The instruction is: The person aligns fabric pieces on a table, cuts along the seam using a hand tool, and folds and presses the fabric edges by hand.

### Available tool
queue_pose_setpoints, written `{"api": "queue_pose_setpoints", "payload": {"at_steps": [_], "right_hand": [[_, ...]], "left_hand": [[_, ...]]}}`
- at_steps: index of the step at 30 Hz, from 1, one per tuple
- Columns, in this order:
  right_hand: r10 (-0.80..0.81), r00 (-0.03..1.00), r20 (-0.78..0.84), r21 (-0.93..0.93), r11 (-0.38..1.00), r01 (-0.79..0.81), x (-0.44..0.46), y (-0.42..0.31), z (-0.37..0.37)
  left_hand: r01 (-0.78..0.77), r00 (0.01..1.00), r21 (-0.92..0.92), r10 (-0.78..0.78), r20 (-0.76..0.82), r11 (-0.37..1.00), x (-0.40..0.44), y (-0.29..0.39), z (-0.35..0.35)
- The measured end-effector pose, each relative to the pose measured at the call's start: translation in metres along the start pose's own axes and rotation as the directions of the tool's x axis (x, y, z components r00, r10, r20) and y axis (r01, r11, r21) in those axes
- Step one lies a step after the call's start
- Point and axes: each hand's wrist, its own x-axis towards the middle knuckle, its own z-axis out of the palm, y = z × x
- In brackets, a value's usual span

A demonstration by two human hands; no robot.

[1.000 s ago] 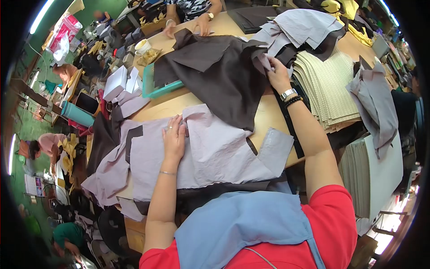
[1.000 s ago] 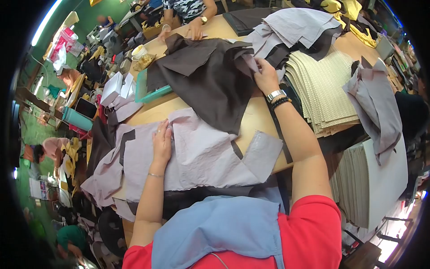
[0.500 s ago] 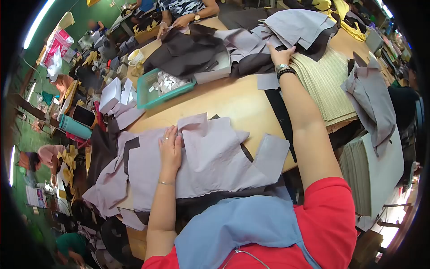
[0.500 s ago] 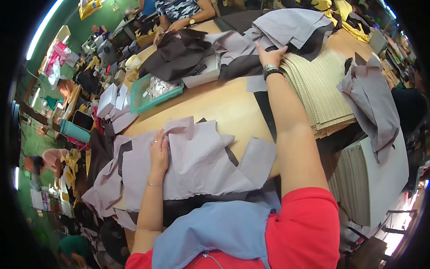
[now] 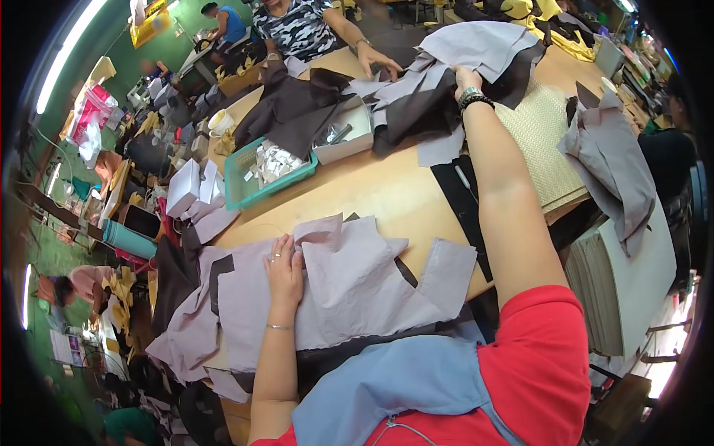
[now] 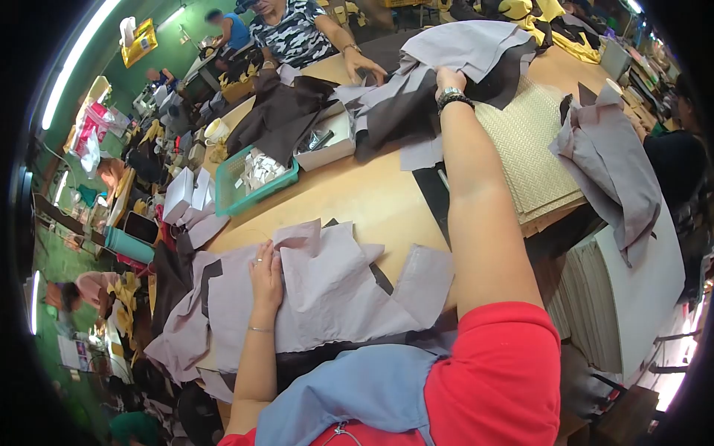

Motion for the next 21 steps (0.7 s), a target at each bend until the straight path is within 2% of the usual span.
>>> {"api": "queue_pose_setpoints", "payload": {"at_steps": [2, 3, 4, 6, 7, 8, 9, 10, 11, 12, 13, 14, 15, 16, 17, 18, 19, 20, 21], "right_hand": [[-0.121, 0.992, 0.042, 0.121, 0.986, 0.115, -0.046, -0.035, -0.006], [-0.273, 0.962, 0.004, 0.096, 0.958, 0.272, -0.05, -0.038, -0.001], [-0.413, 0.907, 0.081, 0.1, 0.909, 0.405, -0.054, -0.04, 0.0], [-0.651, 0.725, 0.225, 0.137, 0.758, 0.638, -0.068, -0.05, 0.004], [-0.728, 0.617, 0.299, 0.075, 0.663, 0.745, -0.085, -0.057, 0.006], [-0.781, 0.498, 0.377, 0.025, 0.545, 0.838, -0.108, -0.064, 0.007], [-0.792, 0.406, 0.456, 0.123, 0.508, 0.852, -0.134, -0.063, 0.01], [-0.796, 0.304, 0.524, 0.226, 0.474, 0.851, -0.163, -0.063, 0.009], [-0.557, 0.34, 0.758, -0.051, 0.47, 0.881, -0.203, -0.073, -0.006], [-0.547, 0.169, 0.82, 0.221, 0.574, 0.788, -0.234, -0.063, -0.006], [-0.476, -0.032, 0.879, 0.348, 0.593, 0.726, -0.268, -0.063, -0.02], [-0.481, -0.286, 0.829, 0.502, 0.415, 0.759, -0.292, -0.055, -0.025], [-0.141, -0.349, 0.926, 0.37, 0.512, 0.775, -0.321, -0.059, -0.036], [0.214, -0.394, 0.894, 0.221, 0.555, 0.802, -0.348, -0.064, -0.047], [0.003, -0.526, 0.851, 0.441, 0.539, 0.717, -0.365, -0.029, -0.057], [-0.205, -0.632, 0.747, 0.64, 0.478, 0.602, -0.377, 0.007, -0.063], [-0.196, -0.628, 0.753, 0.62, 0.532, 0.577, -0.387, 0.015, -0.069], [-0.183, -0.625, 0.758, 0.595, 0.586, 0.55, -0.392, 0.021, -0.074], [-0.169, -0.629, 0.759, 0.616, 0.496, 0.611, -0.392, 0.01, -0.075]], "left_hand": [[0.014, 1.0, -0.012, -0.014, 0.002, 1.0, -0.003, 0.0, 0.001], [0.029, 1.0, -0.023, -0.029, 0.005, 0.999, -0.003, 0.002, 0.0], [0.042, 0.999, -0.034, -0.042, 0.007, 0.999, -0.001, 0.003, -0.001], [0.046, 0.999, -0.138, -0.045, 0.012, 0.989, 0.002, -0.002, -0.003], [0.047, 0.999, -0.192, -0.045, 0.014, 0.98, 0.005, -0.004, -0.003], [-0.003, 1.0, -0.276, -0.004, -0.025, 0.961, 0.009, -0.002, -0.003], [-0.055, 0.997, -0.355, 0.034, -0.065, 0.933, 0.014, -0.001, -0.003], [-0.108, 0.992, -0.429, 0.067, -0.11, 0.897, 0.019, 0.001, -0.003], [-0.082, 0.994, -0.578, 0.027, -0.104, 0.812, 0.023, 0.016, -0.008], [-0.055, 0.996, -0.71, -0.015, -0.093, 0.702, 0.024, 0.043, -0.018], [-0.03, 0.995, -0.821, -0.058, -0.077, 0.57, 0.027, 0.061, -0.026], [0.043, 0.999, -0.912, -0.035, 0.031, 0.408, 0.031, 0.068, -0.03], [0.125, 0.992, -0.964, 0.003, 0.129, 0.233, 0.033, 0.071, -0.034], [0.228, 0.973, -0.963, -0.009, 0.229, 0.145, 0.035, 0.072, -0.036], [0.327, 0.945, -0.943, -0.022, 0.326, 0.054, 0.037, 0.073, -0.039], [0.439, 0.895, -0.898, -0.1, 0.434, 0.038, 0.037, 0.077, -0.037], [0.544, 0.827, -0.839, -0.176, 0.534, 0.007, 0.036, 0.082, -0.034], [0.503, 0.854, -0.864, -0.147, 0.499, -0.012, 0.033, 0.092, -0.027], [0.535, 0.831, -0.844, -0.195, 0.52, 0.03, 0.034, 0.092, -0.025]]}}
